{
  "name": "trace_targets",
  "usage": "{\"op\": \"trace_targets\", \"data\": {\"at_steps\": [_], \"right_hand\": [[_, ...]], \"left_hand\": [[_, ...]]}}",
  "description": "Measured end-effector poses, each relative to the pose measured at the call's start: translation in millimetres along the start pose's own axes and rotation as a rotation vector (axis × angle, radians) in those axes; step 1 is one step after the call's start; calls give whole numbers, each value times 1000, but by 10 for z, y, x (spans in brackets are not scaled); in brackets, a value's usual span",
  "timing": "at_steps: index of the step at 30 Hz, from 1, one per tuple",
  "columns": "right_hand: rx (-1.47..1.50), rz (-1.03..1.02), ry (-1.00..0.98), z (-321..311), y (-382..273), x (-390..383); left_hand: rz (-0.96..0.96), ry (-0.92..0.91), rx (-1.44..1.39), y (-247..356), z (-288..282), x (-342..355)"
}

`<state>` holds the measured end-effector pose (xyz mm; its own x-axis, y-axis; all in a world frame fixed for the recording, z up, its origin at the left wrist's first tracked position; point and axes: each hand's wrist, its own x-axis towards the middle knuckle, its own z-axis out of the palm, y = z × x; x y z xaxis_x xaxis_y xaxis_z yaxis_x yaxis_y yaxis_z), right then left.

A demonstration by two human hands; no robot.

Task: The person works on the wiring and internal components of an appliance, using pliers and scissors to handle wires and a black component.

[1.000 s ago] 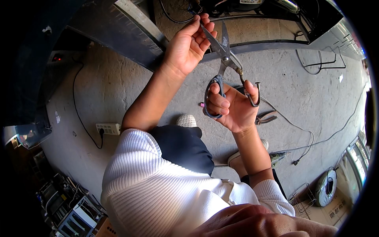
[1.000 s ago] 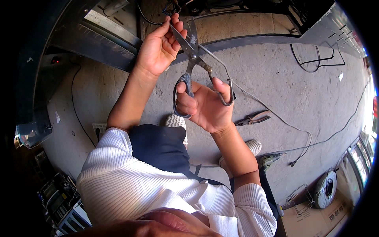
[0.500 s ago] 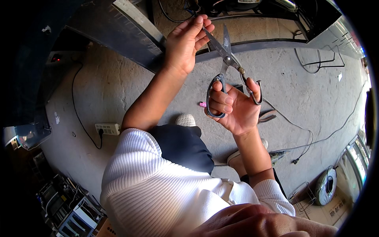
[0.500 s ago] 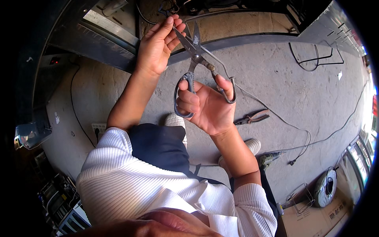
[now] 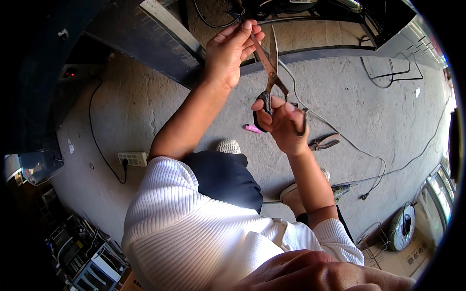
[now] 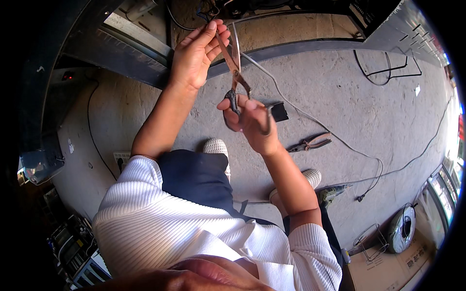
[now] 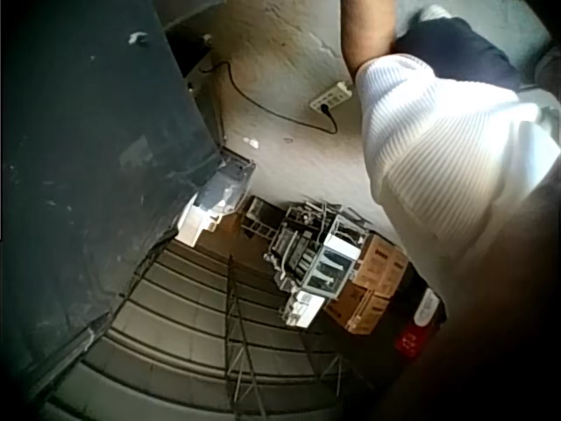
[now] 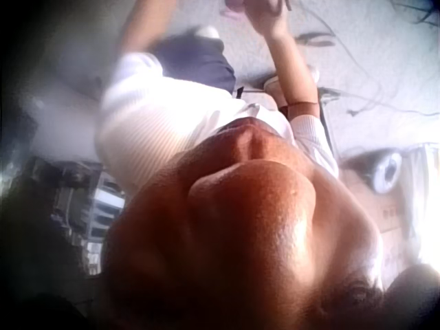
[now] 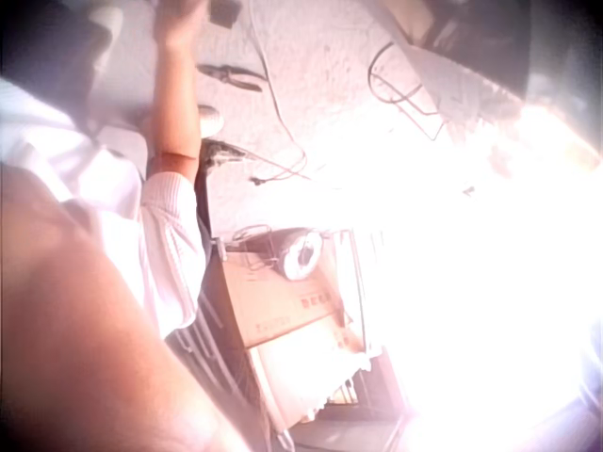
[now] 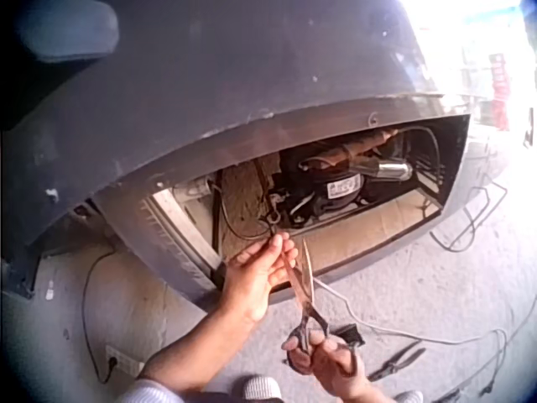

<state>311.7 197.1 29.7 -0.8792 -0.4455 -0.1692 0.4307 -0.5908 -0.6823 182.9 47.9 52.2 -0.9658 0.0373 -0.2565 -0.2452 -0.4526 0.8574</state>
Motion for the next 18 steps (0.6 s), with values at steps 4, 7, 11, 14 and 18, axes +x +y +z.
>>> {"op": "trace_targets", "data": {"at_steps": [4,7,11,14,18], "right_hand": [[-350,-30,89,-44,31,3],[-456,-150,188,-18,-42,17],[-402,-174,221,-66,-158,43],[-525,-102,316,-36,-244,21],[-1052,-190,419,-282,-331,-50]], "left_hand": [[-37,10,-38,22,-30,11],[-57,53,-83,33,-27,11],[-58,69,-94,81,3,-18],[-55,28,-102,87,-17,-15],[-88,-10,-139,81,-66,16]]}}
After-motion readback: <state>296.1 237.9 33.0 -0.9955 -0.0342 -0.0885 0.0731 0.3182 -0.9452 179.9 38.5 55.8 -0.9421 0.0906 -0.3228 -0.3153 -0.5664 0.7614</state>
